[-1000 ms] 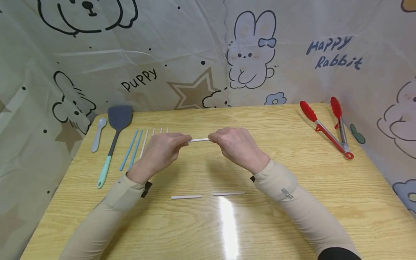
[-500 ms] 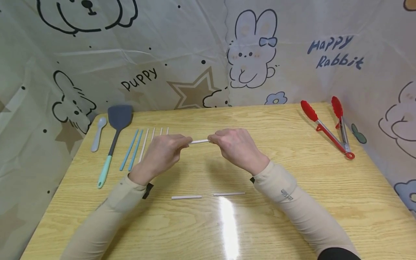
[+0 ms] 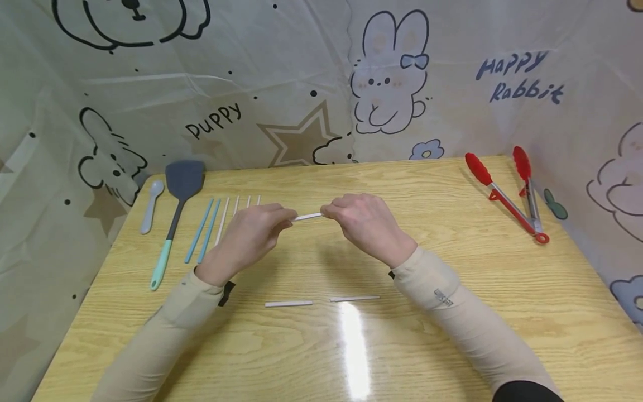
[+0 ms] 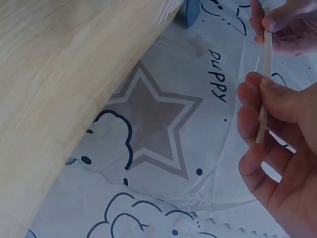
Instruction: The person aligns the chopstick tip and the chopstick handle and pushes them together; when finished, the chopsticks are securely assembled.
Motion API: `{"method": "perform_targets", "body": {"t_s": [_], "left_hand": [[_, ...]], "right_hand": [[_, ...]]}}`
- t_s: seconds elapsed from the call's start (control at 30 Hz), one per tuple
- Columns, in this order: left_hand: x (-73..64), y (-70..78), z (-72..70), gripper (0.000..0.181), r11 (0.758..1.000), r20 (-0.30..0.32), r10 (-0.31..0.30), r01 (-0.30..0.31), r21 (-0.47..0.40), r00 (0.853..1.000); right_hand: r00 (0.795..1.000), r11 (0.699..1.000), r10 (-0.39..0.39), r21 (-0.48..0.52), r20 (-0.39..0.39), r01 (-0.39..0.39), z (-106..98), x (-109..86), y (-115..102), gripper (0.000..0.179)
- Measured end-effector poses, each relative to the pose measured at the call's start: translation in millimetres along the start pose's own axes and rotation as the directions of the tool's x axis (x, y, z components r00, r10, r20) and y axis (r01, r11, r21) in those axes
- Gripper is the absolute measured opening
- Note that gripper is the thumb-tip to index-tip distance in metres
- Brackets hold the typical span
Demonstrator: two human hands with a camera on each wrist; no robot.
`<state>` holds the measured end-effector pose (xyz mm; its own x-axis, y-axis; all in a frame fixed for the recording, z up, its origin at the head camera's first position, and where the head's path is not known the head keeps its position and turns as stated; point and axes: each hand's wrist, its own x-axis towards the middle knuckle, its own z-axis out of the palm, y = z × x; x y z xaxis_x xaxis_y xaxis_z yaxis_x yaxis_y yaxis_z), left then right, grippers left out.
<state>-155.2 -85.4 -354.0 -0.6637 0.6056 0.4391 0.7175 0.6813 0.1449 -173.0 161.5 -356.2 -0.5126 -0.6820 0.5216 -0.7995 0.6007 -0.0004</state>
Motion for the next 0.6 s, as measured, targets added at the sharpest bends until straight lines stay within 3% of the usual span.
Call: {"method": "perform_targets", "body": {"t_s": [0.2, 0.6], "left_hand": [[6.6, 7.2, 0.2, 0.005, 0.999, 0.079, -0.033, 0.031, 0.028, 0.996], [15.2, 16.0, 1.0, 0.009, 1.0, 0.05, 0.002, -0.002, 0.01, 0.999]], "right_hand": [[0.999, 1.0, -0.022, -0.004, 0.039, 0.023, 2, -0.6, 0, 0.015], [0.997, 0.998, -0.059, -0.004, 0.056, 0.059, 0, 7.3, -5, 0.028]]}}
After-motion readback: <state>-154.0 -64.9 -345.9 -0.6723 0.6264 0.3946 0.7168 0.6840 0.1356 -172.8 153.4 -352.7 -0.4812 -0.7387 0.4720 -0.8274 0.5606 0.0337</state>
